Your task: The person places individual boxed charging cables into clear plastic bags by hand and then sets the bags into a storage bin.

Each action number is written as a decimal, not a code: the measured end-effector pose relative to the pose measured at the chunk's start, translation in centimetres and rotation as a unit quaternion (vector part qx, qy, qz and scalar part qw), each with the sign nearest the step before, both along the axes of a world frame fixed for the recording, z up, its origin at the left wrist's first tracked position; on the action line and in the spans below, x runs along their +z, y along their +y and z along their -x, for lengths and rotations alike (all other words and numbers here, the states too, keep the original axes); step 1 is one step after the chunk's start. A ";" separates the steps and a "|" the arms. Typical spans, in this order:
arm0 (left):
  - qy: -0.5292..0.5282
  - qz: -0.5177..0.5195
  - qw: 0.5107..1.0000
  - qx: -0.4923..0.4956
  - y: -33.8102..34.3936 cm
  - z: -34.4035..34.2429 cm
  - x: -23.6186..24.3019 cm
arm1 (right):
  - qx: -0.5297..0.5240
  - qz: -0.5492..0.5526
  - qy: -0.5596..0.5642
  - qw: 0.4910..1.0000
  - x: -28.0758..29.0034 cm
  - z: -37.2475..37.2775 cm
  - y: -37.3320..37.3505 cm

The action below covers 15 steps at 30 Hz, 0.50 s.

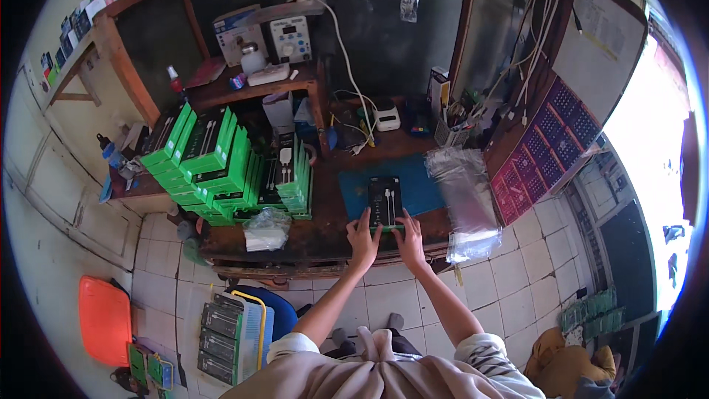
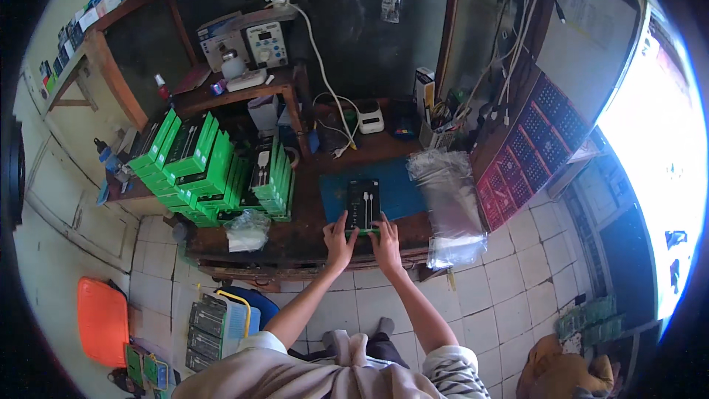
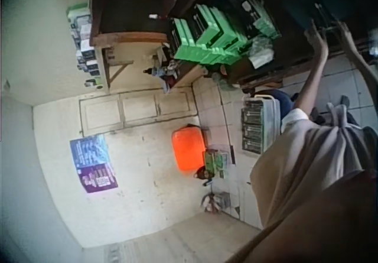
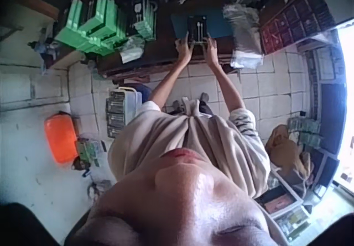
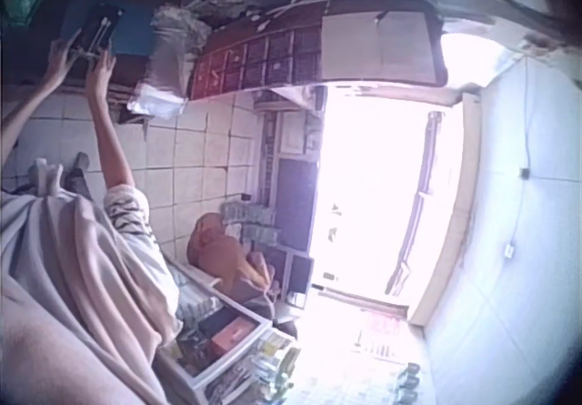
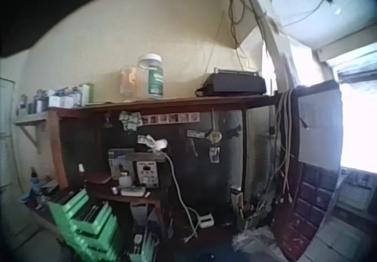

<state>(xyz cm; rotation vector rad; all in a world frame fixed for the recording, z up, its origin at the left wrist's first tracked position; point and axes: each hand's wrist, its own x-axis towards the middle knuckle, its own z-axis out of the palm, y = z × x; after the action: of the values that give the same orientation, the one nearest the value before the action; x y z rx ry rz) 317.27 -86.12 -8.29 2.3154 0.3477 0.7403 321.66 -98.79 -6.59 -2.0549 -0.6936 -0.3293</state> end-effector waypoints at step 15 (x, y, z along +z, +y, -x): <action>-0.014 -0.024 0.967 -0.254 -19.2 -18.4 1.9 | -0.176 0.099 -0.024 0.979 -0.1 -14.3 -23.4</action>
<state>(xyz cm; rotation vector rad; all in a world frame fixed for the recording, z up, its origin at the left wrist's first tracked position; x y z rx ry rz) 335.69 -105.35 -6.41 2.2907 -0.2759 0.5236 335.99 -122.17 -6.70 -2.3685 -0.3999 -0.5295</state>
